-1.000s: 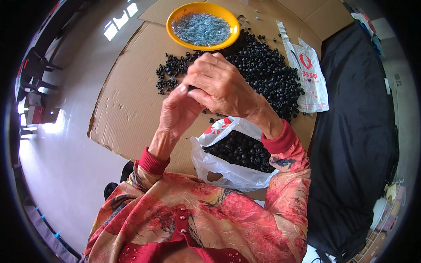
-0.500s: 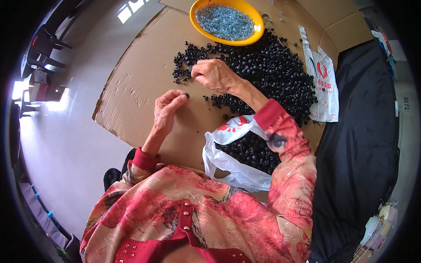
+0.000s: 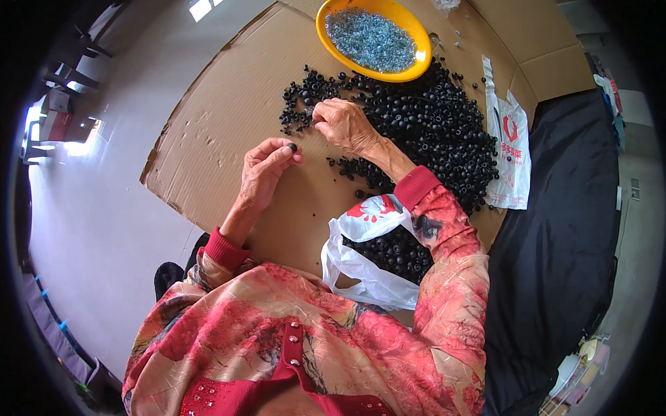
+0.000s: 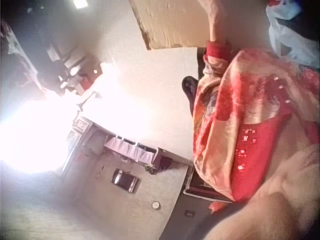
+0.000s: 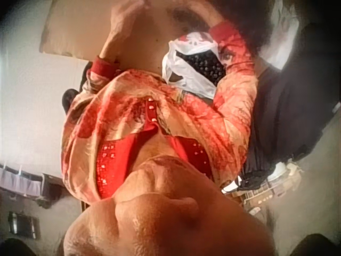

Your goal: Manually assembling small black rubber or plastic components by inserting blue beads into them.

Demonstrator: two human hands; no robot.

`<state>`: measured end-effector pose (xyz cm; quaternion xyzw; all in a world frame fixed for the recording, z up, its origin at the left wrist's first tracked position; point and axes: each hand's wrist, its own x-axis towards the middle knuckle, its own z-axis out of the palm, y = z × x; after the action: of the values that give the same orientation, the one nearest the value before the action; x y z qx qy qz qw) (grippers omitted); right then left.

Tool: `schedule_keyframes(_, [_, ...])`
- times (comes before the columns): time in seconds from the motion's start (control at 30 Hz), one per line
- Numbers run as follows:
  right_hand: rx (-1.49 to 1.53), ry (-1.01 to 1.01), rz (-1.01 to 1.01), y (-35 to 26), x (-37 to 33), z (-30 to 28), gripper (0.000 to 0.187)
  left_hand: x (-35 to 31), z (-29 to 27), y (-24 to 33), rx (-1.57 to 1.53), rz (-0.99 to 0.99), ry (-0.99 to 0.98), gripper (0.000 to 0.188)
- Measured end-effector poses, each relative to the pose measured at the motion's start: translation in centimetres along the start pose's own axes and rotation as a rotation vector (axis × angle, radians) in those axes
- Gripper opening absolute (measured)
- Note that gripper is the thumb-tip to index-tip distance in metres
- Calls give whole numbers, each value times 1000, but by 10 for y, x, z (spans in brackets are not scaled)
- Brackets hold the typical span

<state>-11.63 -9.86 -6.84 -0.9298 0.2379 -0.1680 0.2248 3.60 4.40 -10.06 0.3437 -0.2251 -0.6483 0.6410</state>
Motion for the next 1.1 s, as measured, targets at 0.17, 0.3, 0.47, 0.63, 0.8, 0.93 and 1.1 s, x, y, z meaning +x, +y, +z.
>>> schedule_keyframes(0.17, [-24, 16, -20, -3, 1, 3, 11, 0, 0, 1, -40, -8, -17, 12])
schedule_keyframes(0.3, [-69, 2, -53, 1, 4, 8, 10, 4, -2, 1, -126, -17, -21, 13])
schedule_keyframes(0.47, [128, 25, 97, -12, 2, -19, 7, 16, 3, 3, -445, -80, -52, 19])
schedule_keyframes(0.63, [469, 133, 241, -76, 6, -85, 8, 17, 38, 29, -590, -54, -258, 23])
schedule_keyframes(0.8, [334, 276, -25, -107, 3, -118, 11, 18, 79, 47, -626, -35, -361, 24])
schedule_keyframes(0.93, [222, 368, -113, -119, -3, -135, 12, 14, 104, 58, -622, -4, -379, 24])
schedule_keyframes(1.1, [195, 436, -102, -127, -15, -150, 11, 12, 123, 62, -496, 29, -330, 19])
